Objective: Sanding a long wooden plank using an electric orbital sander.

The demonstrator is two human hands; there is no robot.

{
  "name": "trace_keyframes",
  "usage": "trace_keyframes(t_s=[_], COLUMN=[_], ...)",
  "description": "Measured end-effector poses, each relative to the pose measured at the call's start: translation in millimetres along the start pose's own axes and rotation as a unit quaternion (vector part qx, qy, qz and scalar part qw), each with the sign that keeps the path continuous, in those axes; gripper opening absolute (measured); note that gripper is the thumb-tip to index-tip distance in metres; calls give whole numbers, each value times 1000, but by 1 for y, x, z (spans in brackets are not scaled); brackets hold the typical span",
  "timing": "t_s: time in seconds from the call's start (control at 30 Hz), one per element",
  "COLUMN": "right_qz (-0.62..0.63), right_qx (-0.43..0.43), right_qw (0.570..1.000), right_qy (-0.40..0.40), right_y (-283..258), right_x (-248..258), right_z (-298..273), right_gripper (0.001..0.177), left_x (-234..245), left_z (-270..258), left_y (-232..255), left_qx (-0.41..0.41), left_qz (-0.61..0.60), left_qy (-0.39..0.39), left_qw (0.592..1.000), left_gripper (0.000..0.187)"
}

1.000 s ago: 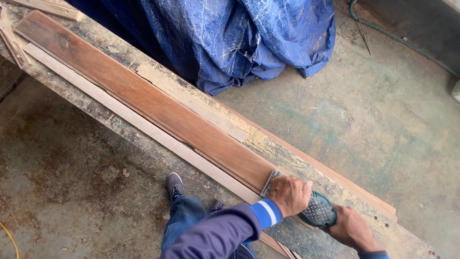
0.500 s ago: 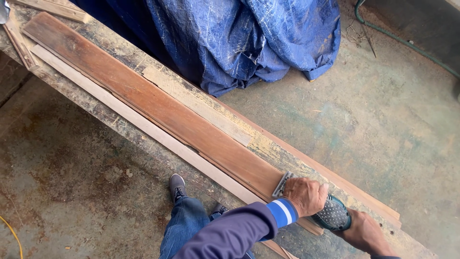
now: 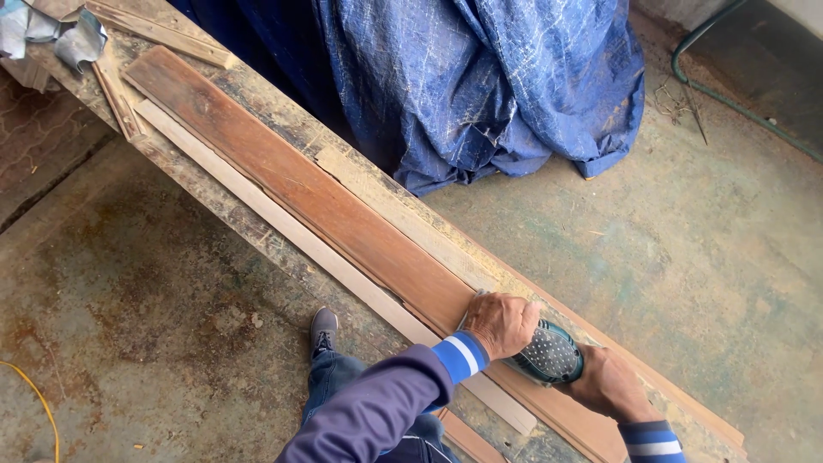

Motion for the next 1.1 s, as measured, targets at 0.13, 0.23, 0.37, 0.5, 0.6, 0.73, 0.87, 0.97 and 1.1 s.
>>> trace_keyframes(t_s=[0.13,0.23,0.37,0.5,0.6,0.73,0.87,0.97,1.1], right_qz=[3,15,19,34,51,72,98,114,108], right_qx=[-4,-2,10,37,51,44,80,79,86], right_qw=[1000,1000,1000,999,997,996,989,987,987], right_qy=[-18,-27,-14,-1,17,12,80,80,78], right_y=[-58,-109,-178,-237,-290,-354,-401,-435,-463], right_x=[11,16,25,25,34,34,22,36,30], right_z=[14,21,35,55,53,58,69,66,75], right_gripper=[48,48,47,45,43,36,27,32,34], left_x=[56,98,155,206,244,290,341,362,397], left_z=[12,18,30,40,46,46,51,55,63], left_y=[-27,-53,-94,-137,-169,-220,-256,-308,-285], left_qx=[8,8,21,13,6,-4,-106,-50,-33], left_qz=[-4,8,13,26,33,51,98,127,95], left_qy=[-11,-11,-28,-24,-50,-93,-70,-97,-66], left_qw=[1000,1000,999,999,998,994,987,986,993], left_gripper=[45,45,46,48,51,50,43,53,61])
Point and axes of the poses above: each hand's wrist, its own z-axis towards the middle knuckle, its own x-axis out of the back of the hand, y = z × x, the point moved 3 cm from there along z, towards the middle knuckle, and after that the axes turned 8 degrees about -x, right-handed, at the moved point
